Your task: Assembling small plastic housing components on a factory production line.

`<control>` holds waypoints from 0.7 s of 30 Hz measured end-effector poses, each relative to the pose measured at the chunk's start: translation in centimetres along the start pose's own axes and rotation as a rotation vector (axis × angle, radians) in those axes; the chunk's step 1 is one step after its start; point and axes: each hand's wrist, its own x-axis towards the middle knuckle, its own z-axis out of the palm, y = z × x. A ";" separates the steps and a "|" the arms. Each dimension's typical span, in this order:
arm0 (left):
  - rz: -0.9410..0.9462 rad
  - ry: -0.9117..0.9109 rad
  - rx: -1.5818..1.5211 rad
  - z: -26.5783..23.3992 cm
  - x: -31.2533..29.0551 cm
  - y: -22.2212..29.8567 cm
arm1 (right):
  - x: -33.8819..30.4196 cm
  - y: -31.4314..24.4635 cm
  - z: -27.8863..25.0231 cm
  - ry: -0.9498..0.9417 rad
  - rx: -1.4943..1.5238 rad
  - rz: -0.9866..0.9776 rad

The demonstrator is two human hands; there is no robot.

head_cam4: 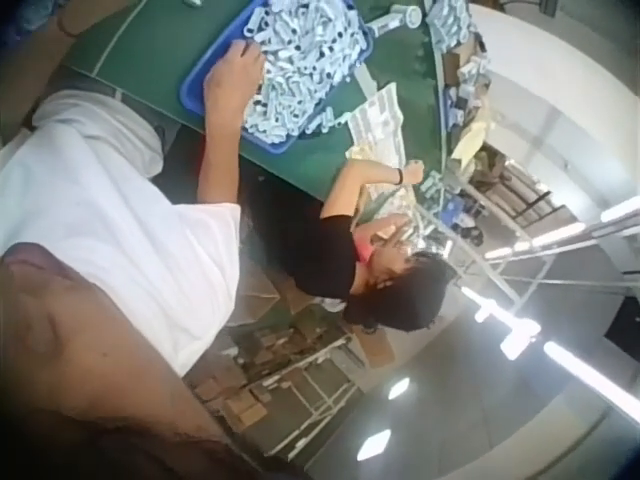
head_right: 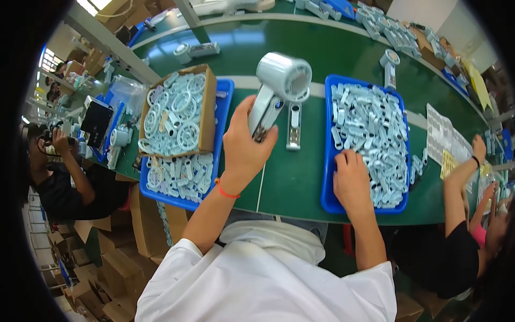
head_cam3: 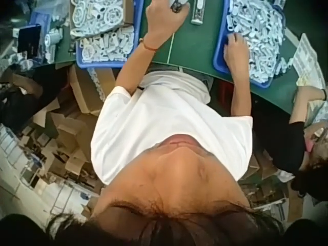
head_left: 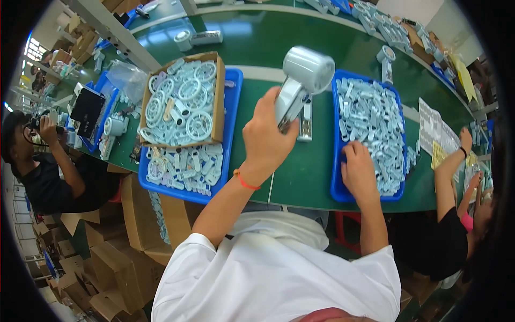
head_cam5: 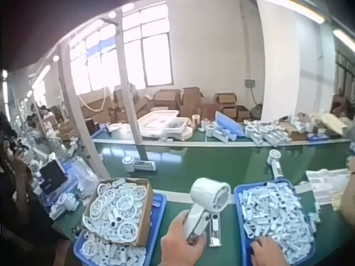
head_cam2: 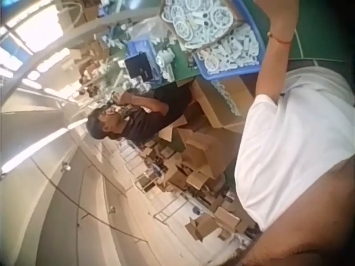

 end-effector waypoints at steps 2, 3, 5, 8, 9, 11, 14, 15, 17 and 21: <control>-0.078 0.046 -0.256 2.1 4.3 -0.1 | -0.4 -0.5 -1.0 0.008 -0.130 -0.033; -0.145 -0.006 -0.200 3.3 7.4 -0.8 | -0.2 -1.2 -2.2 0.013 -0.231 -0.031; -0.212 -0.061 0.012 5.9 14.2 -2.1 | -0.3 -1.0 -3.0 -0.089 -0.328 0.048; -0.320 -0.118 0.394 11.9 20.9 -6.7 | 0.0 -0.2 -1.3 -0.111 -0.335 0.090; -0.363 -0.162 0.438 13.6 22.2 -7.8 | -0.3 0.3 -0.7 -0.106 -0.372 0.032; -0.393 -0.259 0.580 15.6 22.9 -9.9 | -0.4 0.6 -0.5 -0.106 -0.374 -0.050; -0.231 0.105 0.847 17.0 24.0 -13.5 | 0.7 1.5 -0.6 -0.029 -0.255 -0.139; -0.143 0.517 0.972 15.7 24.4 -16.7 | 1.4 1.1 -0.5 0.025 -0.222 -0.163; -0.606 0.694 0.571 12.8 25.0 -16.0 | 1.5 1.8 -1.1 0.064 -0.186 -0.090; -1.180 0.842 0.530 9.8 24.7 -16.2 | 2.4 3.2 -0.8 0.109 -0.008 -0.067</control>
